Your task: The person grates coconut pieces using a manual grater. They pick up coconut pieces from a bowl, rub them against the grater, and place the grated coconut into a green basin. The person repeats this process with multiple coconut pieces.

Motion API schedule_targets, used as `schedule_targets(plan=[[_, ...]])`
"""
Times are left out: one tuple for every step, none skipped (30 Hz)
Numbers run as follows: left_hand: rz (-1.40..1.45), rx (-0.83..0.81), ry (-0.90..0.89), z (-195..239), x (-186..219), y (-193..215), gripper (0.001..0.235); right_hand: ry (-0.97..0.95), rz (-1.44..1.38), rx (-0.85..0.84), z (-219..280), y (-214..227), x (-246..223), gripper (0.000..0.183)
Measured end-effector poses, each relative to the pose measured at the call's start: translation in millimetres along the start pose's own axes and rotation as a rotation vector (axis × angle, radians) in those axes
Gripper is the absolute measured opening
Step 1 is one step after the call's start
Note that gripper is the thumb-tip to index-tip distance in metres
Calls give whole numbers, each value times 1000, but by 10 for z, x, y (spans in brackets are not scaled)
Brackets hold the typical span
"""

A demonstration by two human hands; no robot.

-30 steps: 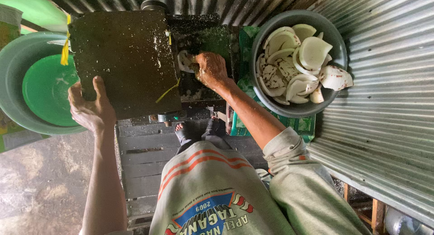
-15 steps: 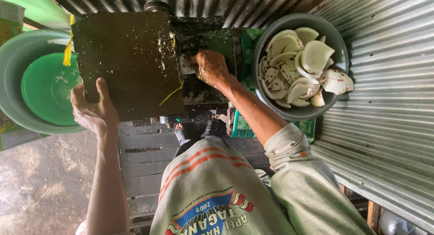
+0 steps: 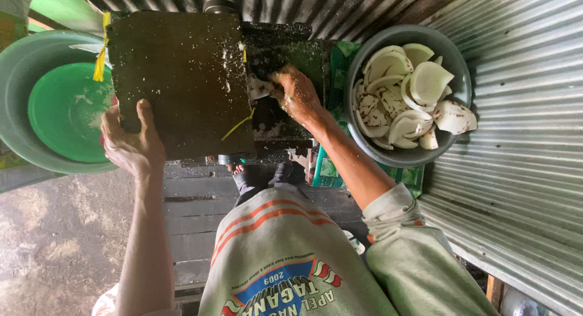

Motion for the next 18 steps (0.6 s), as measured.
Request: schedule_targets(plan=[[-30, -5, 36, -13, -30, -29, 43, -37, -39, -8, 15, 8, -13, 30], [-60, -9, 72, -14, -55, -51, 45, -74, -78, -16, 37, 15, -13, 26], [-27, -29, 81, 3, -63, -64, 46, -111, -115, -22, 56, 17, 6, 24], [7, -49, 90, 18, -67, -67, 48, -109, -116, -23, 69, 7, 24, 22], [39, -68, 100, 26, -68, -60, 50, -107, -119, -25, 82, -20, 45, 21], [41, -63, 92, 29, -60, -46, 49, -104, -121, -27, 102, -60, 78, 22], [44, -59, 84, 34, -45, -37, 49, -75, -133, 17, 130, -94, 125, 19], [48, -55, 77, 39, -25, -31, 48, -45, -146, 61, 161, -144, 180, 21], [38, -44, 64, 32, -3, -22, 48, -11, -160, 106, 174, -210, 245, 28], [29, -34, 52, 27, 19, -12, 48, -98, -183, 74, 206, -304, 351, 27], [17, -26, 40, 39, 32, 4, 47, -188, -207, 38, 267, -407, 451, 29], [19, -33, 49, 41, 37, 15, 48, -277, -231, 2, 331, -511, 549, 33], [24, -39, 56, 37, 47, 14, 49, -178, -197, 61, 351, -572, 605, 30], [28, -45, 63, 35, 57, 12, 50, -79, -162, 118, 367, -626, 649, 27], [27, -47, 74, 34, 60, 17, 51, 21, -129, 174, 382, -669, 674, 25], [25, -48, 86, 35, 61, 21, 52, -45, -141, 140, 401, -729, 734, 26], [25, -50, 98, 36, 60, 20, 53, -112, -152, 106, 415, -771, 782, 27], [30, -54, 97, 39, 60, 18, 53, -179, -164, 71, 425, -798, 812, 28]])
Point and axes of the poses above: each hand's wrist, its own z-axis away from the middle knuckle, its own y-axis out of the back of the hand, x = y × z, the point moved 3 cm from there along -z, towards the middle knuckle, and after that the axes turned 15 degrees about y, right-handed, at the moved point
